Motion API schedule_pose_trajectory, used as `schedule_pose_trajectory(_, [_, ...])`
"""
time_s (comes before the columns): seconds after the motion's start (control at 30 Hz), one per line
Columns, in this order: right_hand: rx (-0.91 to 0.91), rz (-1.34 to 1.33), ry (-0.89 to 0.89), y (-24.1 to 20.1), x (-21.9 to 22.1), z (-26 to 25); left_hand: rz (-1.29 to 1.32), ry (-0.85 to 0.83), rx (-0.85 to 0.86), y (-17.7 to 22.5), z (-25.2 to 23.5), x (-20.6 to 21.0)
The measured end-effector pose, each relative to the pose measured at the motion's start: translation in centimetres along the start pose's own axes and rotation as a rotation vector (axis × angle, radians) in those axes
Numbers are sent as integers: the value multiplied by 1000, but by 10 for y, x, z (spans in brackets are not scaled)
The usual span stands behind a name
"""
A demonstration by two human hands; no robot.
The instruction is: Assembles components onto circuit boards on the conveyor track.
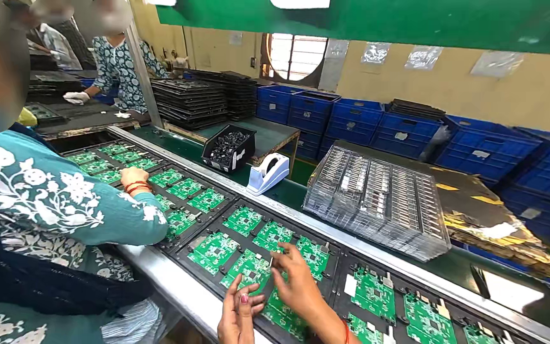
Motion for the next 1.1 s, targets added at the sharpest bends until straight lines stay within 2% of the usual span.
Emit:
schedule_pose_trajectory(0.07, [131, 50, -52, 9, -2, -8, -10, 15, 71, -2, 2, 0])
schedule_pose_trajectory(0.13, [188, 117, -125, 14, 1, -11, -25, 18, 128, -4, 3, 1])
schedule_pose_trajectory(0.37, [237, 303, -214, 22, 21, -9, -44, 13, 173, -9, 4, -1])
schedule_pose_trajectory(0.6, [266, 345, -266, 21, 13, -8, -60, 9, 185, -11, 5, 0])
schedule_pose_trajectory(0.73, [235, 360, -239, 26, 13, -5, -78, 3, 191, -11, 5, 0])
schedule_pose_trajectory(0.9, [235, 385, -337, 25, 2, -4, -103, -11, 206, -9, 5, 1])
schedule_pose_trajectory(1.1, [48, 498, -260, 22, 3, 21, -95, -48, 198, -9, 7, 0])
Point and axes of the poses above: each hand's wrist, its own z-axis away from the middle knuckle, its own x-axis out of the palm, y = z × x, the point moved 2 cm from there along -z, towards the middle knuckle, and after that the axes turned 2 degrees about z, right-handed, at the moved point
